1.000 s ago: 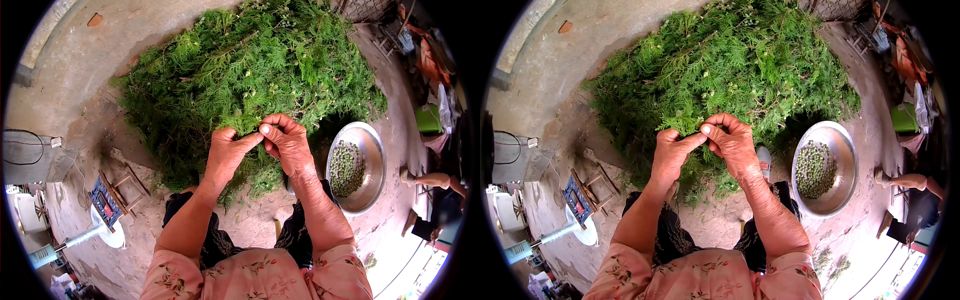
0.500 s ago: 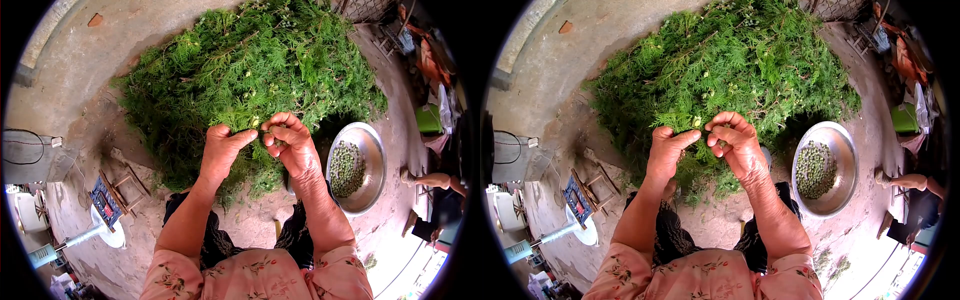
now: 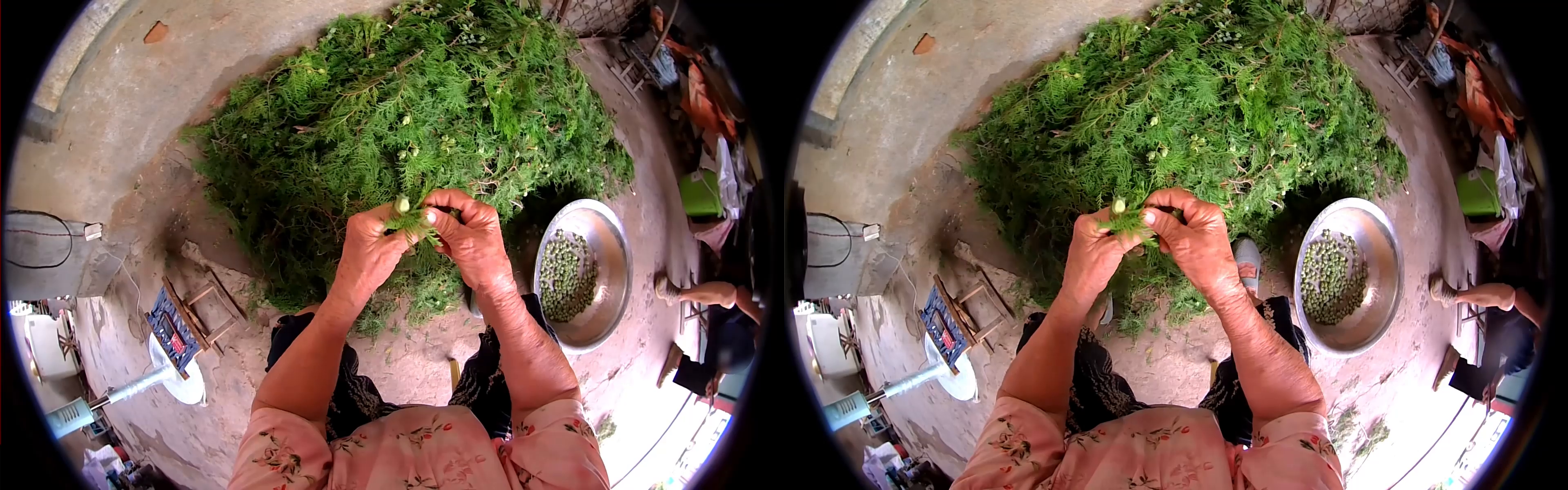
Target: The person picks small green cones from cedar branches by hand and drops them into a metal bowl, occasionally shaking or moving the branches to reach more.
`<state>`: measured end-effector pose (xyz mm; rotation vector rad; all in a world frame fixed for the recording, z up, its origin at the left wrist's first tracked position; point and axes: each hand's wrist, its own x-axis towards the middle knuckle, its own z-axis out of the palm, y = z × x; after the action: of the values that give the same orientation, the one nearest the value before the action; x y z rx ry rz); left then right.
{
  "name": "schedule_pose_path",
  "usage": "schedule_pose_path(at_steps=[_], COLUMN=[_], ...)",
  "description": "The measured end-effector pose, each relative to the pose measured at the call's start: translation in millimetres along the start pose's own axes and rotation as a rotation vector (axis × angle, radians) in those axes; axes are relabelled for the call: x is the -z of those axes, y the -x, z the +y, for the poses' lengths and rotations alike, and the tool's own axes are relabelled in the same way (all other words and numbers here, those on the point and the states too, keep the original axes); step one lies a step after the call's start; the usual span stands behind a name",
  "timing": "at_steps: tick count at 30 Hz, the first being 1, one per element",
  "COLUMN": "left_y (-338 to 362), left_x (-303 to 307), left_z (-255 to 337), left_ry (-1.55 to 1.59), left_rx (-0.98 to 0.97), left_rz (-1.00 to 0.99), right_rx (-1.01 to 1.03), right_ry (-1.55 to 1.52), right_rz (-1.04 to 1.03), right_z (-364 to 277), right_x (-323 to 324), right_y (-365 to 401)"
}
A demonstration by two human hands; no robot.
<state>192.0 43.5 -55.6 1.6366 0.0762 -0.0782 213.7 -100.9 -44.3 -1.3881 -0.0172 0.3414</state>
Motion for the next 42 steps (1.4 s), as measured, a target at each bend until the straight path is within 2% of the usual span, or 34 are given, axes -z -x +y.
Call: schedule_pose_path(at_steps=[2, 3, 4, 8, 10, 12, 14, 15, 16, 18, 19, 20, 22, 26, 28, 29, 30, 32, 34, 36, 38, 40, 41, 42], left_y=[-1.0, -2.7, -4.1, -5.8, -5.7, -4.4, -3.7, -3.2, -2.7, -2.4, -2.1, -1.3, -0.3, -1.3, -2.3, -2.0, -1.7, -2.8, -4.9, -4.1, -2.6, -2.2, -4.3, -7.2], left_x=[3.7, 6.5, 7.9, 5.9, 6.3, 5.0, 4.5, 4.6, 4.6, 3.6, 3.2, 3.1, 2.9, 4.4, 2.4, 1.9, 1.4, 2.5, 4.8, 5.0, 4.8, 5.4, 5.4, 5.1], left_z=[-4.8, -10.3, -13.3, -12.6, -6.7, -2.4, 1.1, 2.5, 3.0, 1.1, 0.5, 0.3, 0.3, -0.5, 2.7, 3.5, 4.2, 4.2, 0.9, 3.5, 3.1, -3.0, -8.8, -16.1], left_ry=[0.045, 0.007, -0.031, -0.129, -0.446, -0.507, -0.569, -0.629, -0.689, -0.731, -0.773, -0.772, -0.814, -0.883, -0.91, -0.91, -0.914, -0.918, -0.866, -0.873, -0.879, -0.801, -0.801, -0.51], left_rx=[0.001, -0.113, -0.228, -0.313, -0.407, -0.424, -0.44, -0.451, -0.462, -0.484, -0.507, -0.507, -0.478, -0.528, -0.632, -0.633, -0.668, -0.707, -0.756, -0.77, -0.784, -0.632, -0.632, -0.569], left_rz=[-0.029, -0.045, -0.06, 0.023, 0.114, 0.144, 0.174, 0.185, 0.195, 0.215, 0.234, 0.234, 0.203, 0.212, 0.217, 0.218, 0.224, 0.232, 0.237, 0.244, 0.248, 0.209, 0.209, 0.171], right_rx=[-0.14, -0.178, -0.178, -0.163, -0.137, -0.153, -0.027, -0.016, -0.017, 0.019, 0.108, 0.125, 0.322, 0.4, 0.076, -0.017, -0.016, -0.179, -0.213, -0.146, -0.189, -0.131, -0.151, -0.14], right_ry=[-0.196, -0.357, -0.357, -0.623, -0.708, -0.753, -0.608, -0.485, -0.485, -0.045, 0.067, 0.08, 0.206, 0.268, 0.039, -0.1, -0.099, -0.443, -0.693, -0.667, -0.662, -0.691, -0.753, -0.765], right_rz=[-0.02, -0.061, -0.061, -0.083, -0.093, -0.065, -0.101, -0.102, -0.103, -0.032, -0.084, -0.115, -0.157, -0.147, -0.159, -0.145, -0.146, -0.12, -0.173, -0.144, -0.044, -0.052, 0.055, 0.207], right_z=[-5.7, -4.5, -3.4, -2.8, -6.6, -10.6, -6.6, -8.8, -14.0, -21.3, -16.0, -15.8, -3.9, 0.6, -8.2, -8.3, -7.2, -2.9, -3.8, -7.9, -11.3, -2.6, 3.3, 5.3], right_x=[1.5, 4.7, 6.0, 14.8, 19.2, 18.9, 21.9, 22.4, 18.6, 8.5, 8.6, 5.4, 1.3, -0.7, -2.0, -1.3, -0.2, 2.6, 7.4, 11.2, 17.7, 35.7, 46.6, 55.1], right_y=[1.8, 0.8, 0.6, -3.2, -6.3, -3.5, -1.5, 1.0, 4.3, 9.0, 7.5, 7.9, 3.1, 4.6, 11.3, 11.3, 11.2, 10.4, 7.5, 4.9, 2.6, -3.4, -5.4, -10.1])
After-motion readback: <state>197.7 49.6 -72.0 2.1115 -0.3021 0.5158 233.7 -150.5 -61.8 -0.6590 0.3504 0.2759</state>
